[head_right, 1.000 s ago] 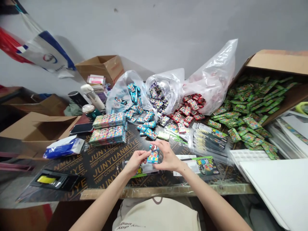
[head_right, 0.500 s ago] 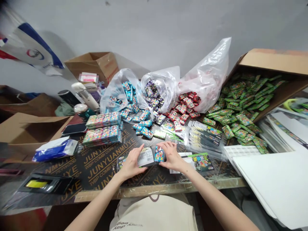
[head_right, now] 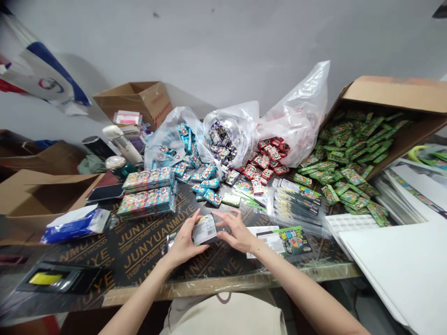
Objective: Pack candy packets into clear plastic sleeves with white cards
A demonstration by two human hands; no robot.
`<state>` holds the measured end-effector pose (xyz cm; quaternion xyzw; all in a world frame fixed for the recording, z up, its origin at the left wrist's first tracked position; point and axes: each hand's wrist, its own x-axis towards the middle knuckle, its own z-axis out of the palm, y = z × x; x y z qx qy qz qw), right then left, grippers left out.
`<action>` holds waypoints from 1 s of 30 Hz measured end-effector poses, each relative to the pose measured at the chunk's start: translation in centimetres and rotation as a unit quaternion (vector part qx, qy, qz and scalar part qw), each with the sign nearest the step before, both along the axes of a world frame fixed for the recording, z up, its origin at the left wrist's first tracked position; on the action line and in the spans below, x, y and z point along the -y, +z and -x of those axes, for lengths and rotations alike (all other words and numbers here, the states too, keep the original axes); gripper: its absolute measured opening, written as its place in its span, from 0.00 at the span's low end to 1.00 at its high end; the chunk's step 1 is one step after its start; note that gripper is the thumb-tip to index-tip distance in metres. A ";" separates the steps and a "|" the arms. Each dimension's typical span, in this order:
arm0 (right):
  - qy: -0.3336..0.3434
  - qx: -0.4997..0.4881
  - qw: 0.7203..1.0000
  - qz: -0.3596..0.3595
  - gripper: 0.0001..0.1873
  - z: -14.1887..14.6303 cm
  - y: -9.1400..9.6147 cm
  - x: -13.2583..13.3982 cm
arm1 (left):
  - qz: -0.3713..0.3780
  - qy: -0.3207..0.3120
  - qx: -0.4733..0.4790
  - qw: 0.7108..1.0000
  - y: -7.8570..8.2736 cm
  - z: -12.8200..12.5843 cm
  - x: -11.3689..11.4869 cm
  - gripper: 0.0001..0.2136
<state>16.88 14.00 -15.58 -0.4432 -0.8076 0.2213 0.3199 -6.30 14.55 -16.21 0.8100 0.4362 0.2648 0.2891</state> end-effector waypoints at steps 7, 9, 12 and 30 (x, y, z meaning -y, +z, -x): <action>-0.282 0.040 0.959 0.005 0.41 -2.9 -0.5 -12.9 | 0.005 -0.015 -0.106 0.994 -2.6 -0.3 0.1 0.47; -0.259 0.023 0.965 0.040 0.40 -3.5 -0.2 -14.7 | 0.008 -0.022 -0.134 0.991 -3.0 -0.3 -0.1 0.44; -0.227 -0.011 0.971 0.080 0.36 -3.1 0.2 -14.3 | 0.014 0.016 -0.107 0.994 -2.6 0.0 -0.8 0.39; -0.013 0.017 0.999 -0.032 0.41 1.6 1.9 0.0 | 0.367 0.103 0.305 0.873 0.4 -3.4 -0.6 0.18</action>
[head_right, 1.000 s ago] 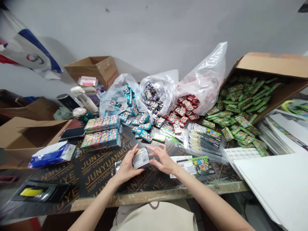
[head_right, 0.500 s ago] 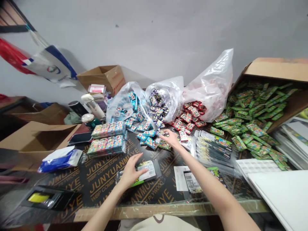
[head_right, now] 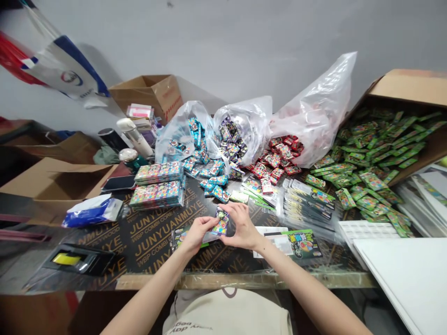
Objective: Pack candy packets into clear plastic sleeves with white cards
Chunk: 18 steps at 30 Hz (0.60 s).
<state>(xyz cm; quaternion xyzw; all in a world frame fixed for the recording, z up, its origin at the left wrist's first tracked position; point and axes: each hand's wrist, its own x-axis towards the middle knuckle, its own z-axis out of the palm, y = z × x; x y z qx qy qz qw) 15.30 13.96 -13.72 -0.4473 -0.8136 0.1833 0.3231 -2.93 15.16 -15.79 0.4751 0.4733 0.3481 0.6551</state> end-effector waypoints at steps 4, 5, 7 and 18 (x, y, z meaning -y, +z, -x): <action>-0.060 0.022 0.998 -0.020 0.36 -1.1 -1.7 -0.3 | -0.244 -0.068 -0.257 0.933 -1.4 2.5 0.7 0.29; -0.071 0.033 0.997 -0.019 0.36 -1.5 -2.1 -0.3 | -0.289 -0.092 -0.323 0.896 -1.9 3.1 0.9 0.36; -0.076 0.060 0.995 -0.011 0.35 -2.2 -3.0 -0.4 | -0.334 -0.135 -0.409 0.838 -2.7 3.9 1.1 0.45; 0.050 0.036 0.996 0.071 0.51 -2.3 -3.1 0.6 | -0.389 -0.165 -0.363 0.830 -1.8 4.6 0.8 0.46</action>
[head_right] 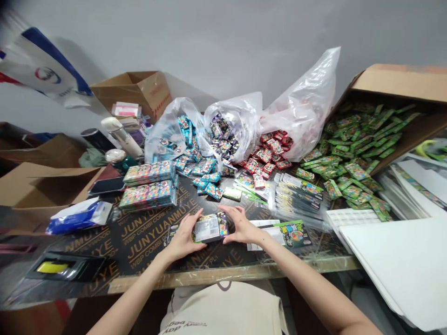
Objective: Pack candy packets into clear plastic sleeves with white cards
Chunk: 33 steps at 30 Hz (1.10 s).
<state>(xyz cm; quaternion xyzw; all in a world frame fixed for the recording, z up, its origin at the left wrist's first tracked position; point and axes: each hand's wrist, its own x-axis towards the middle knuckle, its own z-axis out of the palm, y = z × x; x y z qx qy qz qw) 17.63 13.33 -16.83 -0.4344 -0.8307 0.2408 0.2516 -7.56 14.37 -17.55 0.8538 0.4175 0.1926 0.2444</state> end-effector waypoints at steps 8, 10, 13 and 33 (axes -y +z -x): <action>-0.106 -0.040 0.993 -0.029 0.32 -0.5 0.4 -1.6 | 0.012 0.061 0.037 0.997 -0.4 -0.5 -0.2 0.46; -0.279 -0.013 0.957 -0.085 0.33 -2.7 0.4 -4.0 | 0.004 0.061 0.021 0.998 -0.9 -0.5 -0.2 0.45; -0.462 0.062 0.881 -0.079 0.38 -7.0 0.3 -7.6 | -0.007 0.055 -0.019 0.998 -1.8 -0.2 -0.2 0.44; -0.007 -0.123 0.992 -0.020 0.45 2.2 3.3 0.1 | 0.422 0.157 0.414 0.791 2.6 -5.2 -0.4 0.16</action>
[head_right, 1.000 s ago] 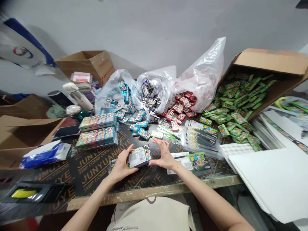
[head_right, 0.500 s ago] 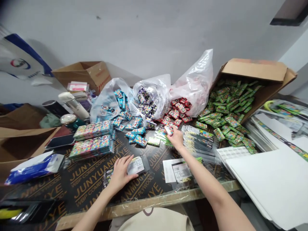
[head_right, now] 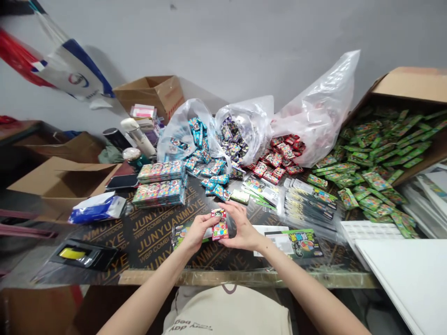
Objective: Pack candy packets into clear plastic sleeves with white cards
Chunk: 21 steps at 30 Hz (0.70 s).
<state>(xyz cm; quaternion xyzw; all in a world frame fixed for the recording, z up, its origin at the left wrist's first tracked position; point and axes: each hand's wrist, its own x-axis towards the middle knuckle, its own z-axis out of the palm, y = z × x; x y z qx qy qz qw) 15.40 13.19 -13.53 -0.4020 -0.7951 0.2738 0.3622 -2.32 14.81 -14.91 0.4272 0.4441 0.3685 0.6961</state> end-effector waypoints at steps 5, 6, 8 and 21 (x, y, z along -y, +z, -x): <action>-0.093 0.093 0.990 -0.041 0.34 -0.9 -1.2 -0.7 | -0.264 -0.048 -0.305 0.914 -2.1 2.6 -0.4 0.29; -0.108 0.116 0.986 -0.041 0.34 -1.3 -1.8 -0.9 | -0.309 -0.066 -0.368 0.875 -2.6 3.2 -0.4 0.36; -0.116 0.157 0.980 -0.036 0.36 -1.9 -3.1 -1.2 | -0.362 -0.116 -0.452 0.807 -3.6 4.3 -0.3 0.46; -0.096 0.054 0.994 -0.014 0.51 -0.6 -3.8 -0.5 | -0.384 -0.081 -0.425 0.816 -2.9 4.7 0.2 0.48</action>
